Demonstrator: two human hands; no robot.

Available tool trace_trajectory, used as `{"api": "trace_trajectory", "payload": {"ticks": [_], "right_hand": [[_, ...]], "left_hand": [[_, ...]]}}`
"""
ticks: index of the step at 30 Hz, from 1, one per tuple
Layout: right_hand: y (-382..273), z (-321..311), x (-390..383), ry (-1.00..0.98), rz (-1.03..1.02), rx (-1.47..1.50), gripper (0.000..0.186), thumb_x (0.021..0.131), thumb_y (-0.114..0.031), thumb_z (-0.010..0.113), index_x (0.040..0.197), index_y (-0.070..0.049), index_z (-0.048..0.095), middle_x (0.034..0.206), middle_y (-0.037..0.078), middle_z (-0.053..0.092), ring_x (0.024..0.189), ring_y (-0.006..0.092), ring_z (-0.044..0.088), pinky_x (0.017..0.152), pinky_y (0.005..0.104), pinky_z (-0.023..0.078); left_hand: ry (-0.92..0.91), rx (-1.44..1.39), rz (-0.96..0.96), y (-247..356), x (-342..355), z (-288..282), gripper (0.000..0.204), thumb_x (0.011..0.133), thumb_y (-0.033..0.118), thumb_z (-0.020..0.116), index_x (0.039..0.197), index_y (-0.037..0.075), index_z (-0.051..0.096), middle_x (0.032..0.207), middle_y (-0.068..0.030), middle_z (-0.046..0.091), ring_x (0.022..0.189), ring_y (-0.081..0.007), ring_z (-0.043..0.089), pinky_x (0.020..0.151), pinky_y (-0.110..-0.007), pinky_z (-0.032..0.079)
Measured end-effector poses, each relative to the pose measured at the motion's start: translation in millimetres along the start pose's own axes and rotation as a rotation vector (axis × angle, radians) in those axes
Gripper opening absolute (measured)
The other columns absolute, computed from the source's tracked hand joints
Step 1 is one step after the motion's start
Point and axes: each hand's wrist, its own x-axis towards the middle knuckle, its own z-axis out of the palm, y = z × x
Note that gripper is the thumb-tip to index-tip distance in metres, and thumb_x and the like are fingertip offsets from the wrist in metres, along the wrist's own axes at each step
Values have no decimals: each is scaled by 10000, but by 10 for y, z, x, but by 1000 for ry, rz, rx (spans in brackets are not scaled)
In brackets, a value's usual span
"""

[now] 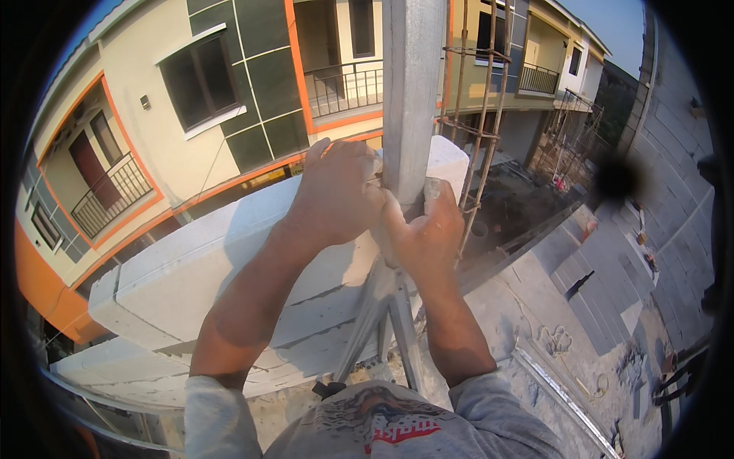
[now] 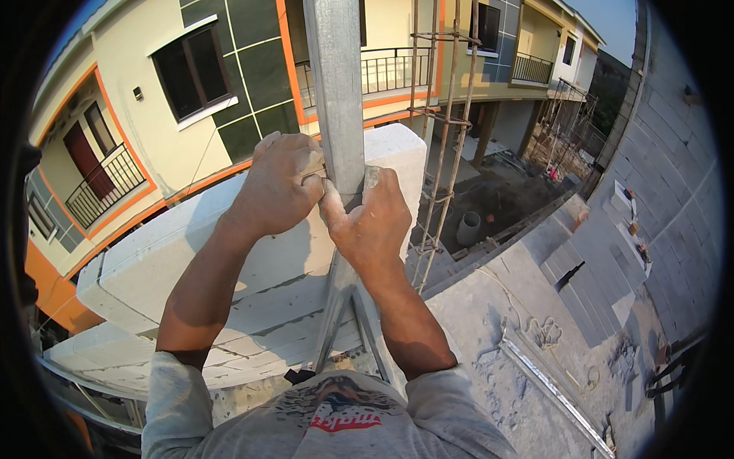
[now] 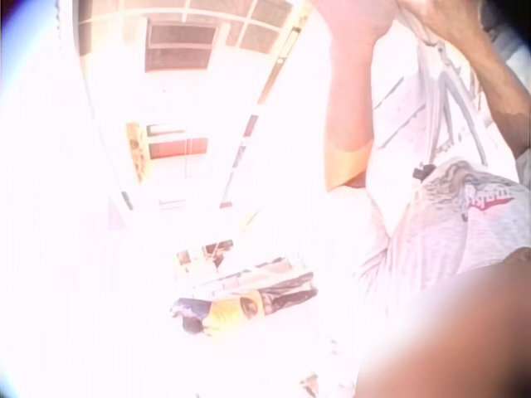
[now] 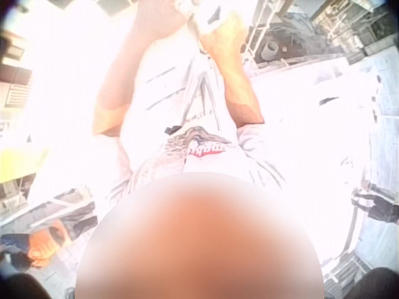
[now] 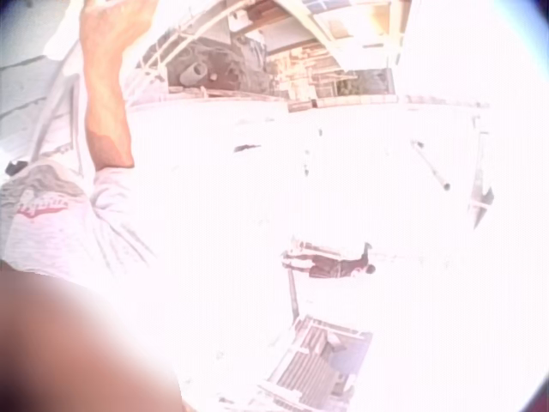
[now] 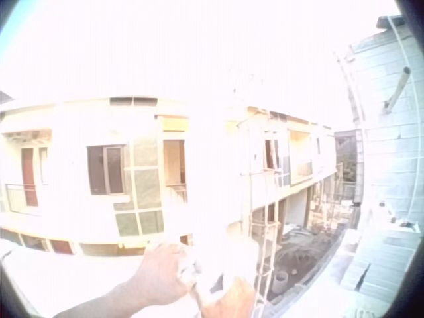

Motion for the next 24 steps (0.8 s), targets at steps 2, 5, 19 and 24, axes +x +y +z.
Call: {"api": "trace_trajectory", "payload": {"ticks": [2,5,19,24], "right_hand": [[-10,-10,-3,-19,41,8,353,739,-223,803,886,31,607,821,151,546,675,344,595,591,422,480],[-16,-10,-13,-8,31,9,343,736,-226,802,873,25,614,824,149,542,676,346,593,588,421,478],[4,-38,-58,-20,74,68,354,783,-222,815,981,22,652,876,127,637,751,266,640,694,361,502],[-23,-50,-77,-53,134,107,373,803,-234,810,1029,23,662,914,129,666,800,235,650,734,343,509]], "left_hand": [[-111,-136,-125,10,29,-80,444,767,188,653,1168,-2,642,1217,-177,607,1164,-319,557,996,-431,409],[-337,-327,-327,12,144,-203,579,722,176,651,1263,-20,587,1241,-222,603,1223,-317,538,991,-409,442],[-260,-81,-164,-70,-6,-53,479,873,267,585,1275,8,573,1257,-210,587,1234,-376,504,1197,-525,158],[-119,-20,-43,-57,-144,-65,380,891,216,575,1220,30,612,1249,-147,590,1243,-327,507,1184,-584,148]]}}
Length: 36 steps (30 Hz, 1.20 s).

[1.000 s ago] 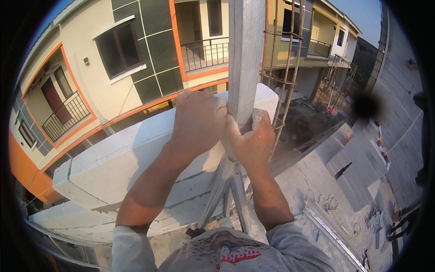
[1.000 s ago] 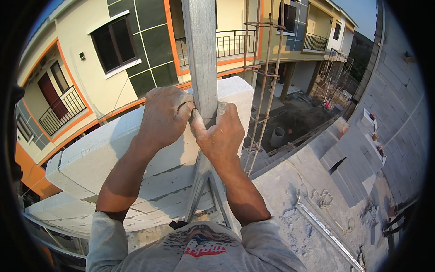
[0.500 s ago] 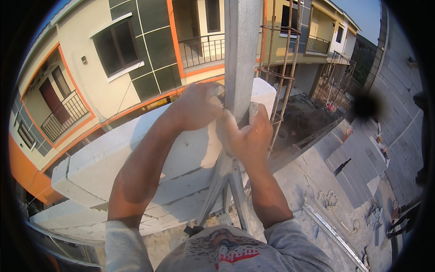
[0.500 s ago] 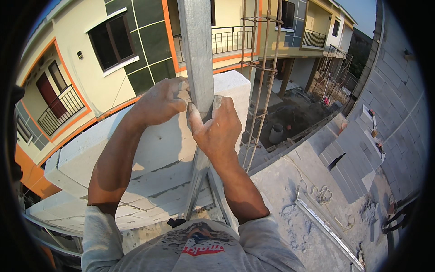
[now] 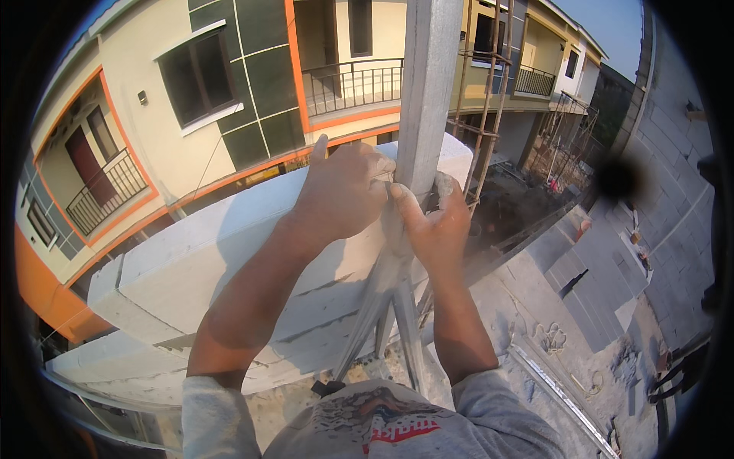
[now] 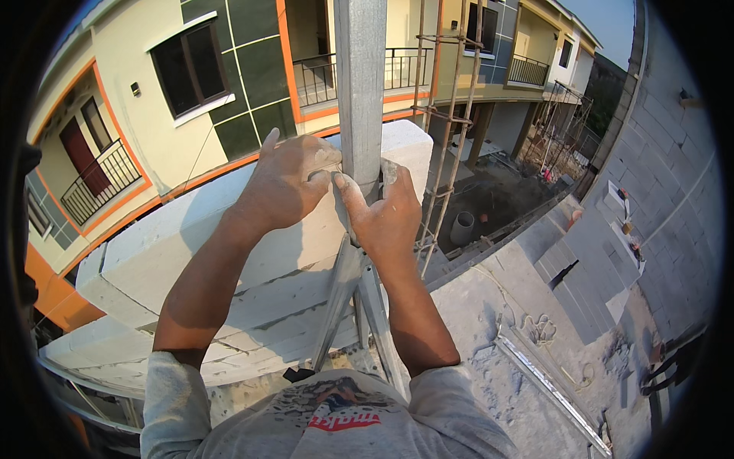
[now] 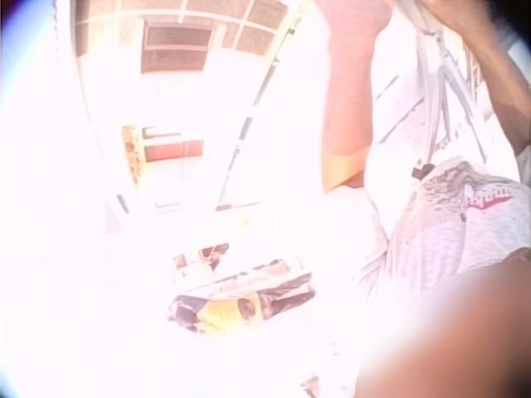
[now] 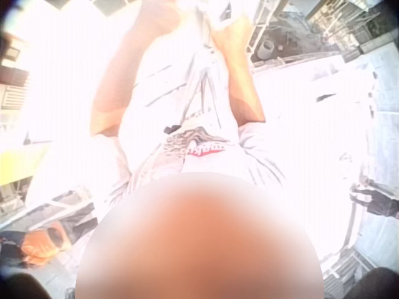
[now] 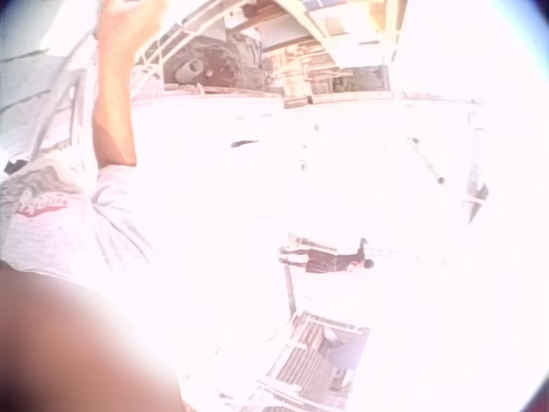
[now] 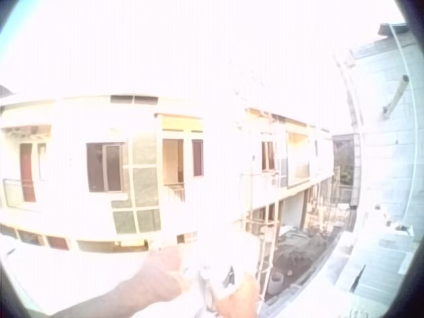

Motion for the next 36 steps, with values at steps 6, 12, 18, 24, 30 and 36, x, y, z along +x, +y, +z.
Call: {"api": "trace_trajectory", "payload": {"ticks": [6,12,18,24,30,36], "right_hand": [[56,-32,-33,-16,10,-91,490,795,-325,816,1070,47,654,948,179,653,845,306,664,770,393,514],[82,-76,-118,-5,29,-123,469,891,-228,743,1214,74,588,1107,169,660,1019,242,617,924,379,471],[-72,-32,-515,213,-64,169,397,976,-194,608,1277,58,549,1225,199,603,1084,291,600,934,393,493],[-382,596,-1320,-474,-123,340,271,925,-93,552,1138,70,589,1036,162,597,916,246,585,802,367,487],[-266,1094,-2316,-1263,132,424,267,839,-109,671,1050,50,632,837,141,656,741,283,632,719,370,510],[-41,1331,-2843,-1783,-228,240,348,819,-209,721,1053,41,654,948,246,681,901,414,665,805,439,528]], "left_hand": [[260,30,79,-46,-343,-73,294,872,122,582,1145,32,646,1211,-119,597,1223,-300,524,1176,-593,169],[399,-339,108,-46,-1280,-187,284,861,135,647,1108,-4,628,1162,-161,592,1093,-345,575,934,-424,482],[-179,-483,-344,-450,-2513,45,370,899,281,622,1137,-1,638,1098,-183,643,1041,-358,624,905,-432,497],[-485,-338,-836,-554,-3853,639,435,900,353,630,1206,44,615,1128,-182,656,1062,-359,630,902,-452,502],[-417,-312,-1293,-127,-4964,935,429,903,378,609,1240,114,632,1119,-167,676,1063,-343,642,921,-456,496],[-160,-292,-1875,872,-5842,955,415,875,397,625,1187,130,688,1089,-159,709,1053,-335,660,930,-426,502]]}}
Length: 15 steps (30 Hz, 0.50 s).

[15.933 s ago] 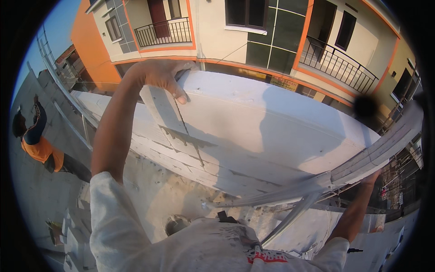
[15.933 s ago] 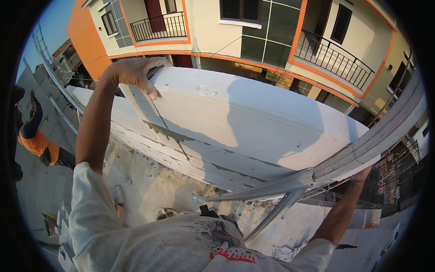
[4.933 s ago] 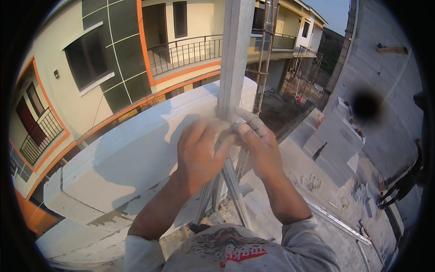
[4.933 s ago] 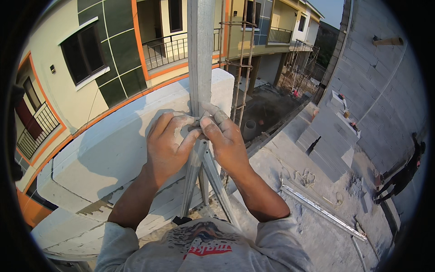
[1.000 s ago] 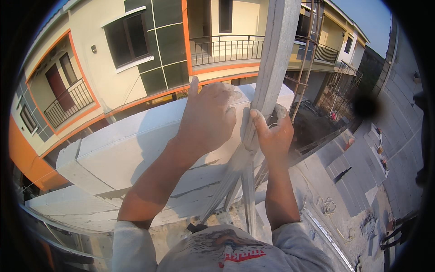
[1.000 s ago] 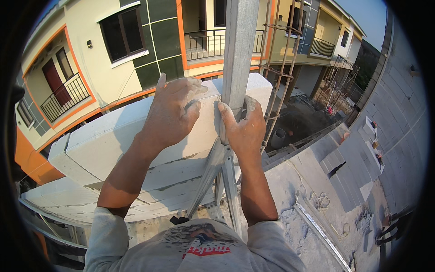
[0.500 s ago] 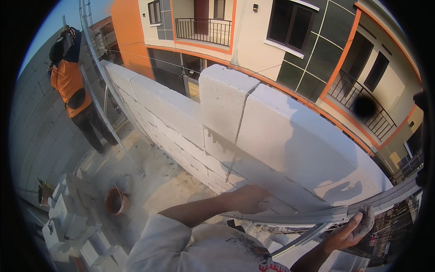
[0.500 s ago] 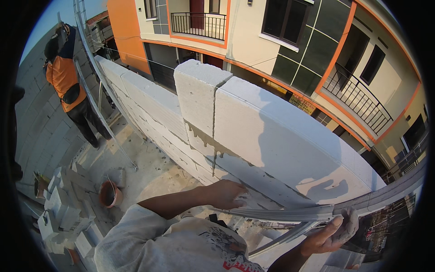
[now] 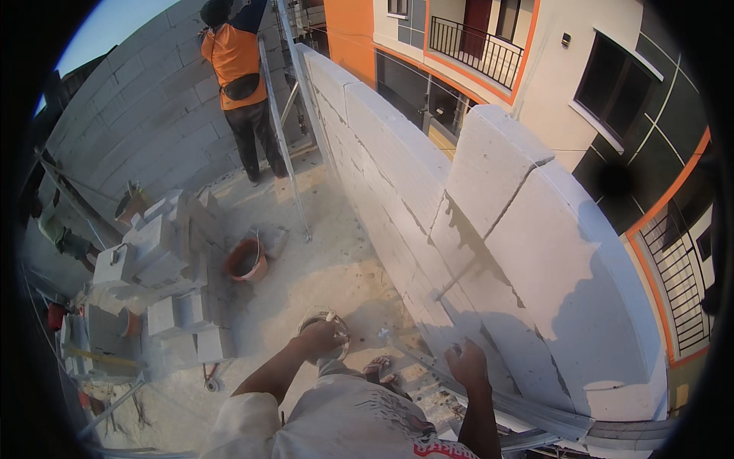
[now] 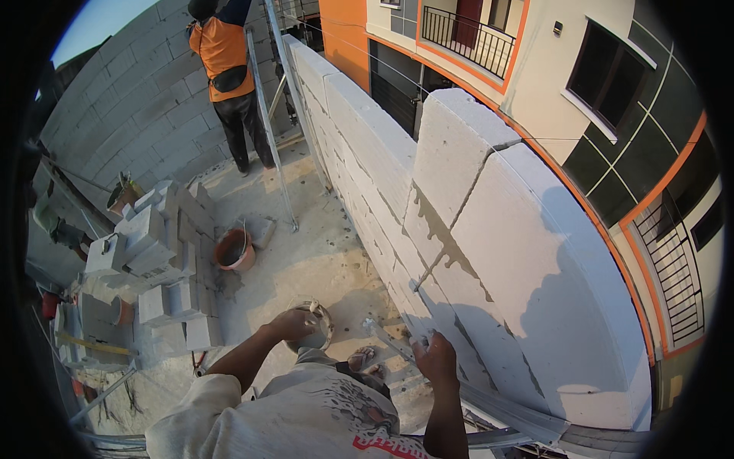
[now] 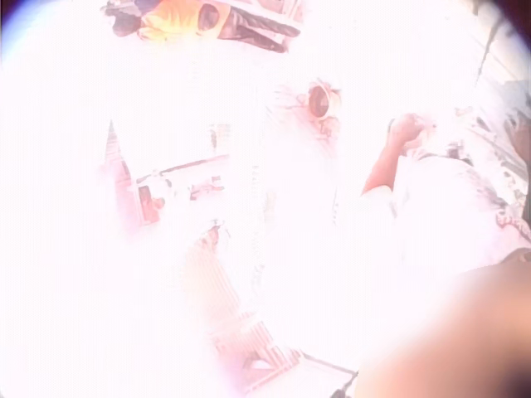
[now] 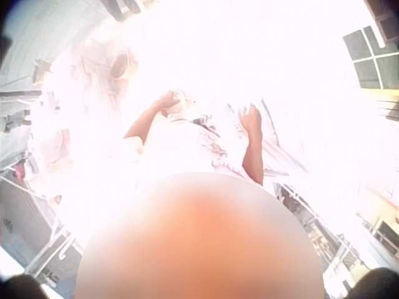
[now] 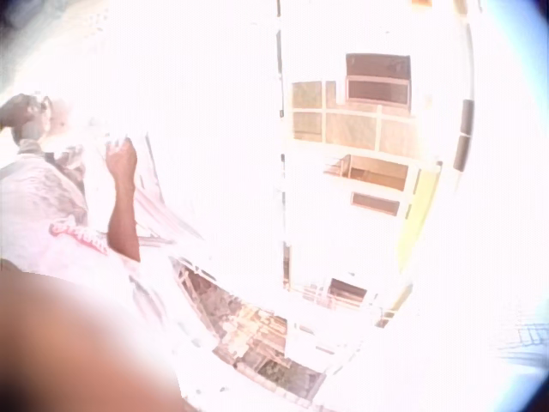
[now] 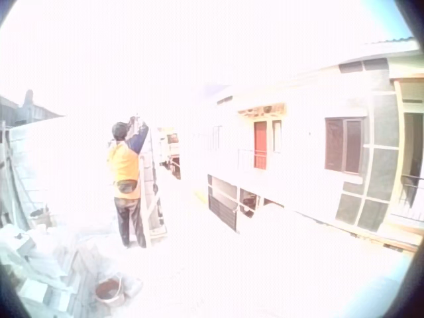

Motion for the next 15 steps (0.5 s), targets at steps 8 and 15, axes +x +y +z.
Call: {"api": "trace_trajectory", "payload": {"ticks": [8,15], "right_hand": [[-109,445,198,-154,-93,0,383,843,-307,708,1021,30,677,968,263,688,927,430,662,813,454,526],[-597,1133,492,-366,-176,-239,414,836,-331,705,1024,37,674,945,274,689,917,435,669,812,463,529]], "left_hand": [[132,-232,-222,-1278,-815,630,359,851,381,630,1024,88,746,1063,-187,714,1007,-368,668,883,-438,519],[257,-509,-354,-2239,-1366,1502,349,817,341,669,1007,59,748,940,-151,735,879,-295,693,811,-403,533]]}}
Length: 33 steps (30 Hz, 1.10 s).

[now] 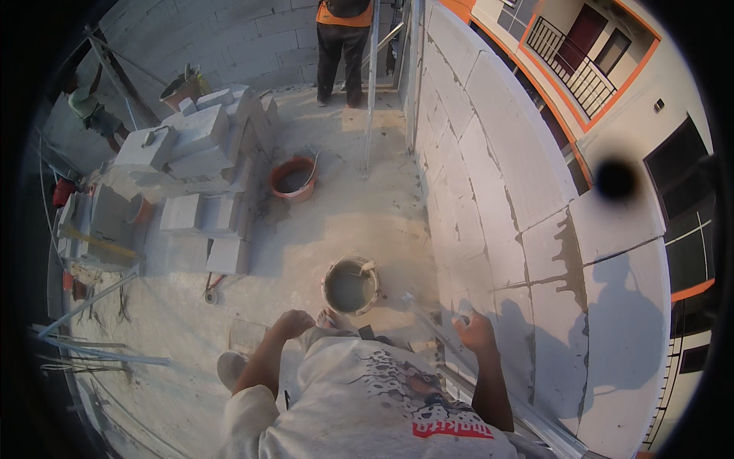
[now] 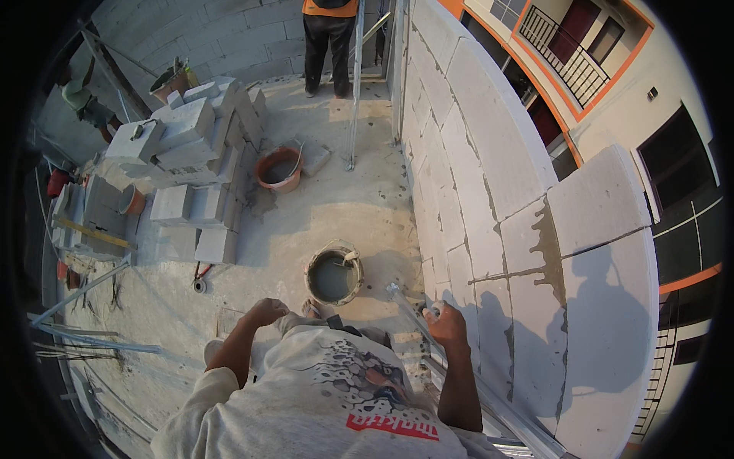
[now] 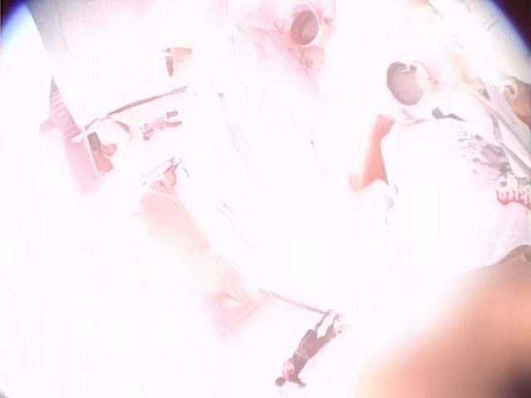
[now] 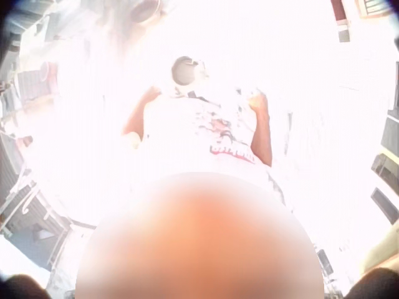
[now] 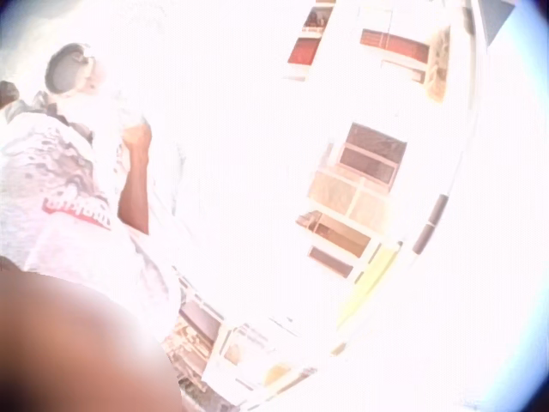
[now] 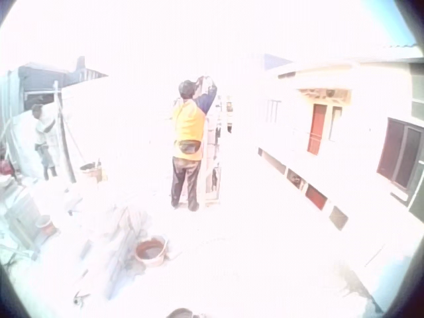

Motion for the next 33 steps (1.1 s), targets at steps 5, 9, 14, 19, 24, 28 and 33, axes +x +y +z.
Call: {"api": "trace_trajectory", "payload": {"ticks": [5,9,14,19,24,28,33], "right_hand": [[-683,533,554,-92,-122,41,427,830,-342,701,1009,45,678,929,277,692,919,437,673,811,459,533],[-908,1336,1116,-226,-122,3,333,853,-310,656,1007,-20,704,857,166,714,748,300,700,708,374,538],[-1073,2200,1558,-521,289,33,523,823,-391,710,967,111,672,923,273,707,869,382,708,815,424,541],[-1383,2446,1761,-638,282,-115,476,829,-340,731,979,109,685,868,208,723,792,317,720,705,392,566],[-1898,2807,2295,-479,272,-75,344,866,-286,703,987,35,707,847,159,727,665,239,708,594,350,571],[-2496,3052,2839,-610,151,16,301,854,-258,680,877,43,685,751,127,704,591,231,677,535,329,539],[-3397,3342,3297,-445,-247,-225,400,792,-333,603,828,49,720,856,254,709,843,374,705,776,440,555]], "left_hand": [[83,-156,-241,-1265,-188,-110,336,845,339,645,1036,80,743,973,-136,723,892,-296,680,797,-407,531],[182,-227,-329,-1907,-411,-388,352,849,339,647,1094,101,734,1020,-144,724,922,-288,692,794,-395,532],[441,-527,-575,-2271,-901,-905,336,880,319,644,1093,76,732,906,-119,730,849,-239,696,757,-353,521],[739,-823,-720,-2588,-1421,-834,331,886,289,660,1038,4,730,843,-99,720,799,-211,678,749,-344,513],[752,-822,-813,-2495,-1811,-400,319,873,258,685,1006,-28,726,834,-80,711,780,-182,657,730,-333,508],[617,-1052,-922,-2494,-1720,-317,258,885,211,672,968,-25,734,823,-71,708,650,-140,617,595,-294,485],[456,-1062,-912,-2849,-1059,-739,280,884,232,655,1024,-5,707,830,-78,704,655,-157,627,541,-310,444]]}}
